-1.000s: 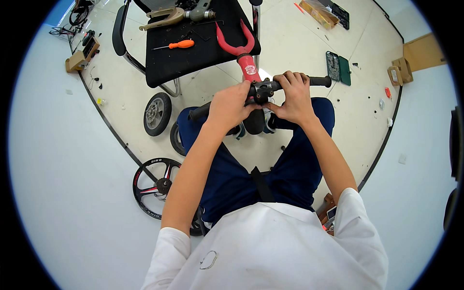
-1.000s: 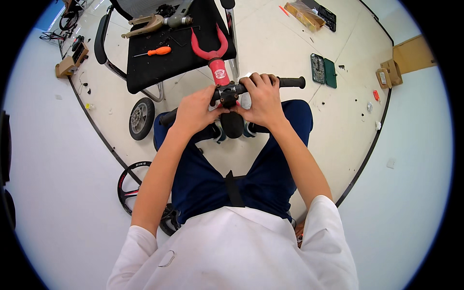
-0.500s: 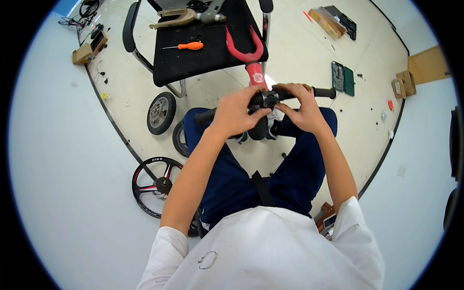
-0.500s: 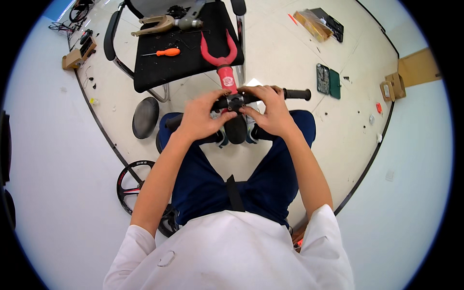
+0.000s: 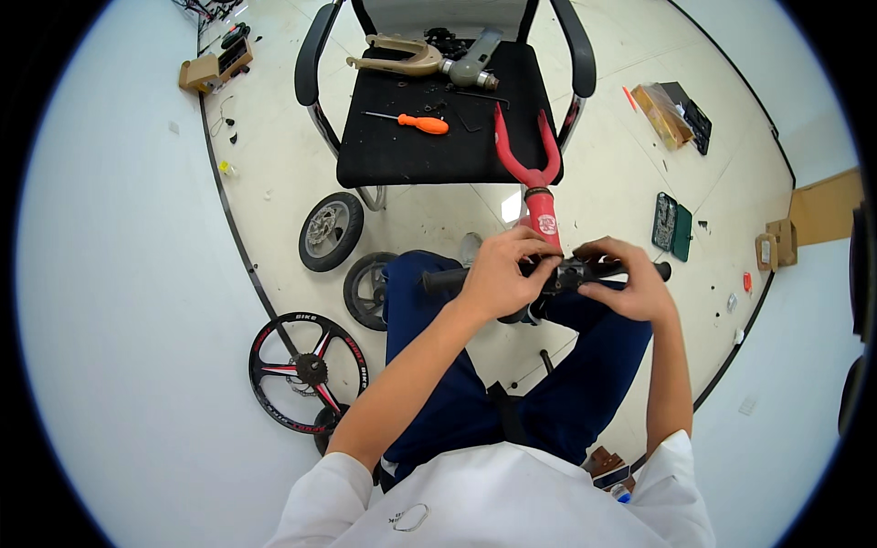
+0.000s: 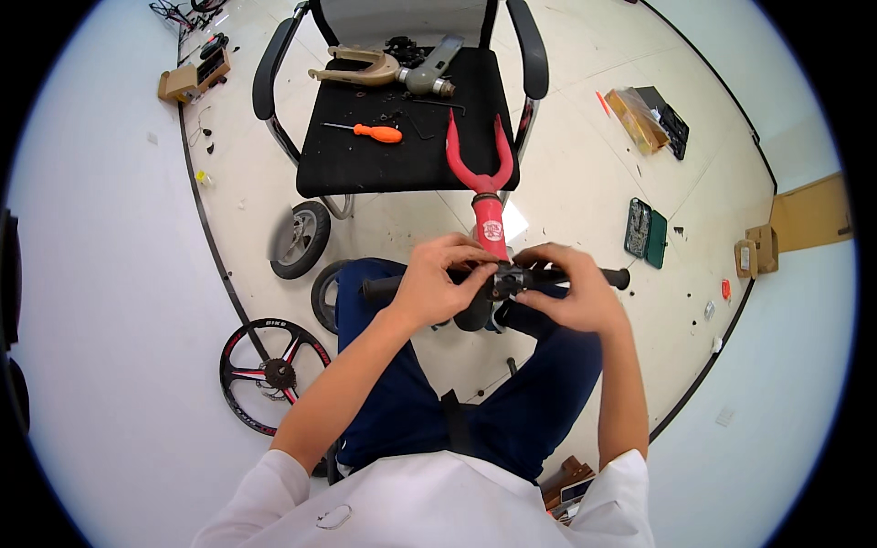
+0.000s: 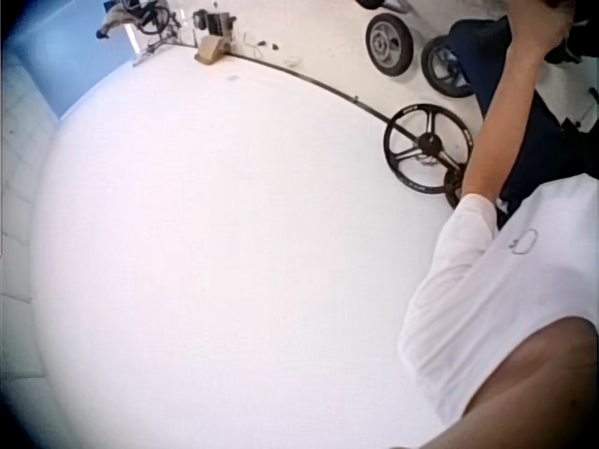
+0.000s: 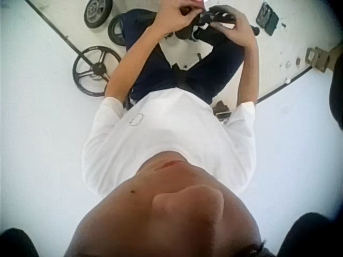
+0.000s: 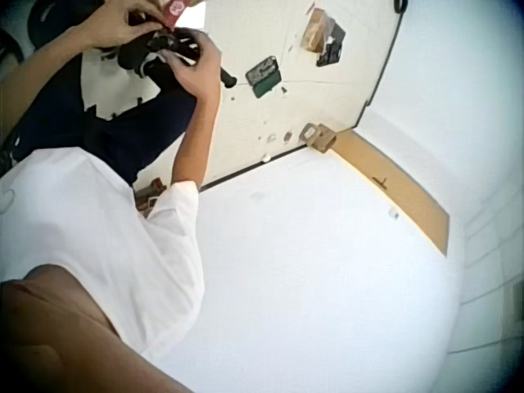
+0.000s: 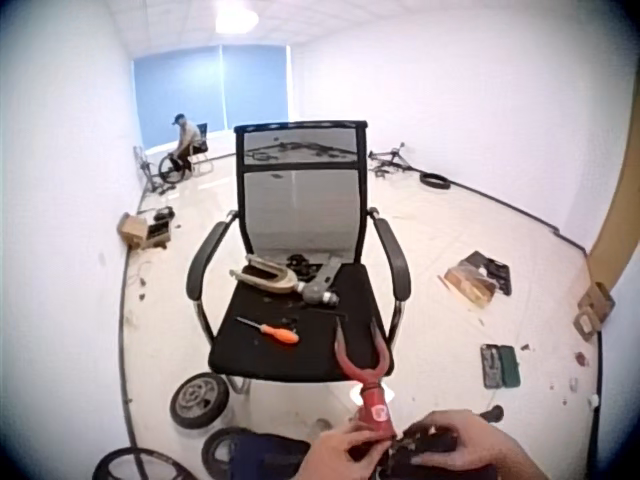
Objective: The person assembles a red scooter frame by attaching the handlebar, inserting a metal rod, and tightening bolts with a screwdriver and wrench. They then attach a wheel to the frame.
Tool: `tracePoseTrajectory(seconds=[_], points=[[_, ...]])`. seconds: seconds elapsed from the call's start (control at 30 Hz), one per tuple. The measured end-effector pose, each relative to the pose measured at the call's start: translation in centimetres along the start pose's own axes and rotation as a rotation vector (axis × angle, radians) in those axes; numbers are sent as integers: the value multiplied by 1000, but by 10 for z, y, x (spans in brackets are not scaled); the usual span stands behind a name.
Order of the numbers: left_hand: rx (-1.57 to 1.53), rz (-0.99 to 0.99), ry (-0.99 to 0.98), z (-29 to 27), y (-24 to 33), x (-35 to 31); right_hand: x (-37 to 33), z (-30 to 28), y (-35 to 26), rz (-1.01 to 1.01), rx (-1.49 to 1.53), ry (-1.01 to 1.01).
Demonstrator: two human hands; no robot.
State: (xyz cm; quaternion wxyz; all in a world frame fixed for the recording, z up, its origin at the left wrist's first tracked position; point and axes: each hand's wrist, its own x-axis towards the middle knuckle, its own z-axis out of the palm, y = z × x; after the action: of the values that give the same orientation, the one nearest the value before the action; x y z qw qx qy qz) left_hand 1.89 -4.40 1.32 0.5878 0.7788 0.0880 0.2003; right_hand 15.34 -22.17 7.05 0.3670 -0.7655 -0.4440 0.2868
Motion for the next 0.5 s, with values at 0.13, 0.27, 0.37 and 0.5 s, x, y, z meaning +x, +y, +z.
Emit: tracePoseTrajectory(seconds=[0.13,0.27,0.37,0.5], points=[[-39,-85,-100,-7,3,9,85,-11,3,-60,-97,22],[66,37,-76,-2,-1,9,231,24,10,-207,-303,39],[32,23,-100,-2,2,8,331,69,45,-44,-628,26],[144,-25,-180,-7,-6,6,373,117,78,53,-799,106]])
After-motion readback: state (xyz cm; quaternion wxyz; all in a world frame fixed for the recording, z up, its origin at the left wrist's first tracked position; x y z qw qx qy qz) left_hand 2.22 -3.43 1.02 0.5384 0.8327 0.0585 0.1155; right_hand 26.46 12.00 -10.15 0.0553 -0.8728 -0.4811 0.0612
